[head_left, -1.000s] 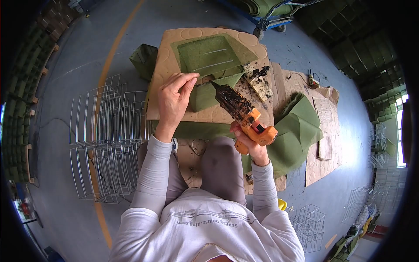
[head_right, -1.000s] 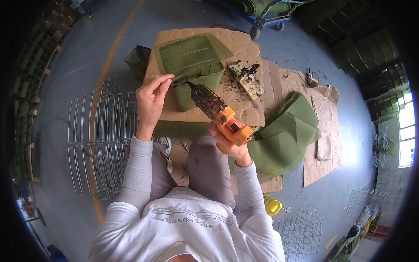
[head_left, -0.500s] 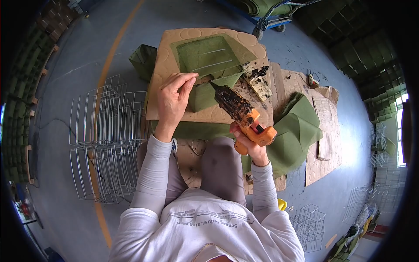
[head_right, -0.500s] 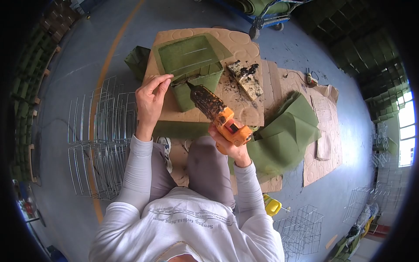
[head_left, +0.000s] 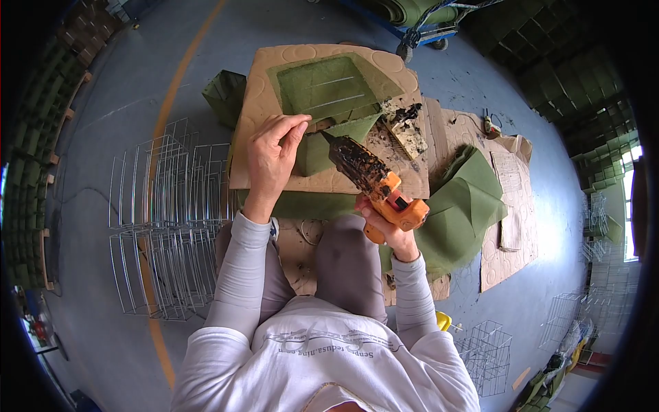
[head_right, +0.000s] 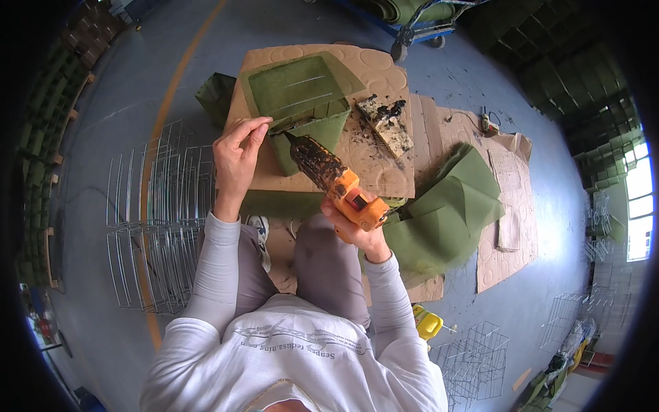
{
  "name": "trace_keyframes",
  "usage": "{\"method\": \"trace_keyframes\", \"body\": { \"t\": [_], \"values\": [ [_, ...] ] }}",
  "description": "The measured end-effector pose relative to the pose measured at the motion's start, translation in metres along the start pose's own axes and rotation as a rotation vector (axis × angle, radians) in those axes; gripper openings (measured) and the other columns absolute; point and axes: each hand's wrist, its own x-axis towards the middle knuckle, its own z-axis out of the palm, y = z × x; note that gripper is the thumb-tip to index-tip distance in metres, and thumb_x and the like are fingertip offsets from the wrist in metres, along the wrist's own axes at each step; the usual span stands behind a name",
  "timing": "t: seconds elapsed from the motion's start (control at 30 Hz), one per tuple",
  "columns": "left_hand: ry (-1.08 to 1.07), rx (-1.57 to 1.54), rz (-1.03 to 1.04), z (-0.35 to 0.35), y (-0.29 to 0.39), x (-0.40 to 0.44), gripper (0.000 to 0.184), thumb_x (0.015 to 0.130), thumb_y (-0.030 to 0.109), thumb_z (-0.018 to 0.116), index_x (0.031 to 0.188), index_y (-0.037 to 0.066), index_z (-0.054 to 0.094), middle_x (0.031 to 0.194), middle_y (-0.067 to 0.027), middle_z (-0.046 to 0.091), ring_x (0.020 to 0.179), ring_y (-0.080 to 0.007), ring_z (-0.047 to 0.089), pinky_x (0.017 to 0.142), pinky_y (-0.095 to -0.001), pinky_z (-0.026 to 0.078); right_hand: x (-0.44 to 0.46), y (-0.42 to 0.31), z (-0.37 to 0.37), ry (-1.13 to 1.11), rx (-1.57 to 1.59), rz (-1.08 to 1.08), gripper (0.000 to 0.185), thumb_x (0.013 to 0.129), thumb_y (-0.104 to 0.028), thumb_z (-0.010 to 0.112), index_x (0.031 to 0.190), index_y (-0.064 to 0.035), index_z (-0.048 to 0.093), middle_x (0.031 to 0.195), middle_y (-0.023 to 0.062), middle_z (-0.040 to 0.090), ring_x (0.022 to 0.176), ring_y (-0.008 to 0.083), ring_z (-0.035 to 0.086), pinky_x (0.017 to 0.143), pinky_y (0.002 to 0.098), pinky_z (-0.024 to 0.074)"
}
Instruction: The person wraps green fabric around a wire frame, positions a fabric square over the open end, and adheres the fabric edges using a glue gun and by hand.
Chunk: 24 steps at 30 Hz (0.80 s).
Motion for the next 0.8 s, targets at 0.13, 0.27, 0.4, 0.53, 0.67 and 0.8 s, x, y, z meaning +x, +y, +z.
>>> {"method": "trace_keyframes", "body": {
  "t": [0.13,0.27,0.4,0.53,0.67,0.8],
  "values": [
    [-0.001,-0.004,0.001,0.0000,-0.0018,-0.0001,0.010,0.090,0.007,0.066,0.096,0.001,0.070,0.081,-0.0085,0.066,0.072,-0.0184,0.062,0.066,-0.0298,0.048,-0.0005,0.0019,-0.0056,-0.016,-0.056,-0.021,0.012,0.082,-0.007,0.071,0.091,-0.0055,0.062,0.081,0.0006,0.063,0.073,0.0117,0.057,0.068,0.0273,0.0469],
    [-0.004,-0.010,-0.011,0.0005,-0.0011,-0.0001,0.010,0.090,0.007,0.066,0.096,0.002,0.071,0.081,-0.0085,0.066,0.071,-0.0185,0.061,0.065,-0.0298,0.048,-0.0023,0.0030,-0.0067,0.043,0.021,-0.003,0.014,0.082,-0.006,0.071,0.092,-0.0045,0.062,0.084,0.0008,0.063,0.075,0.0112,0.057,0.069,0.0271,0.0473],
    [0.000,0.000,0.001,0.0005,-0.0008,0.0006,0.010,0.090,0.007,0.067,0.096,0.002,0.071,0.081,-0.0087,0.067,0.072,-0.0188,0.062,0.066,-0.0297,0.048,-0.0010,0.0022,-0.0071,0.032,0.009,-0.010,0.015,0.082,-0.008,0.073,0.092,-0.0047,0.062,0.084,0.0010,0.063,0.076,0.0117,0.058,0.069,0.0274,0.0475],
    [0.005,-0.003,0.012,0.0011,-0.0006,0.0009,0.010,0.089,0.007,0.067,0.096,0.001,0.071,0.082,-0.0089,0.067,0.073,-0.0193,0.063,0.066,-0.0299,0.048,0.0001,-0.0013,-0.0013,-0.003,-0.044,-0.014,0.012,0.082,-0.009,0.071,0.089,-0.0060,0.062,0.082,0.0012,0.063,0.073,0.0134,0.058,0.069,0.0287,0.0471],
    [0.003,0.018,0.025,0.0011,0.0010,0.0017,0.010,0.089,0.007,0.067,0.096,0.001,0.070,0.082,-0.0089,0.067,0.073,-0.0198,0.063,0.066,-0.0301,0.048,0.0013,0.0040,-0.0044,-0.097,-0.182,-0.060,0.012,0.082,-0.009,0.071,0.089,-0.0059,0.062,0.082,0.0011,0.062,0.073,0.0134,0.058,0.069,0.0285,0.0470],
    [-0.006,0.008,0.008,-0.0003,0.0000,0.0008,0.010,0.089,0.008,0.067,0.096,0.001,0.070,0.082,-0.0090,0.067,0.074,-0.0200,0.063,0.067,-0.0303,0.048,-0.0005,0.0018,-0.0025,-0.026,-0.026,-0.025,0.013,0.083,-0.008,0.071,0.091,-0.0046,0.062,0.085,0.0009,0.063,0.076,0.0125,0.058,0.070,0.0281,0.0473]
  ]
}}
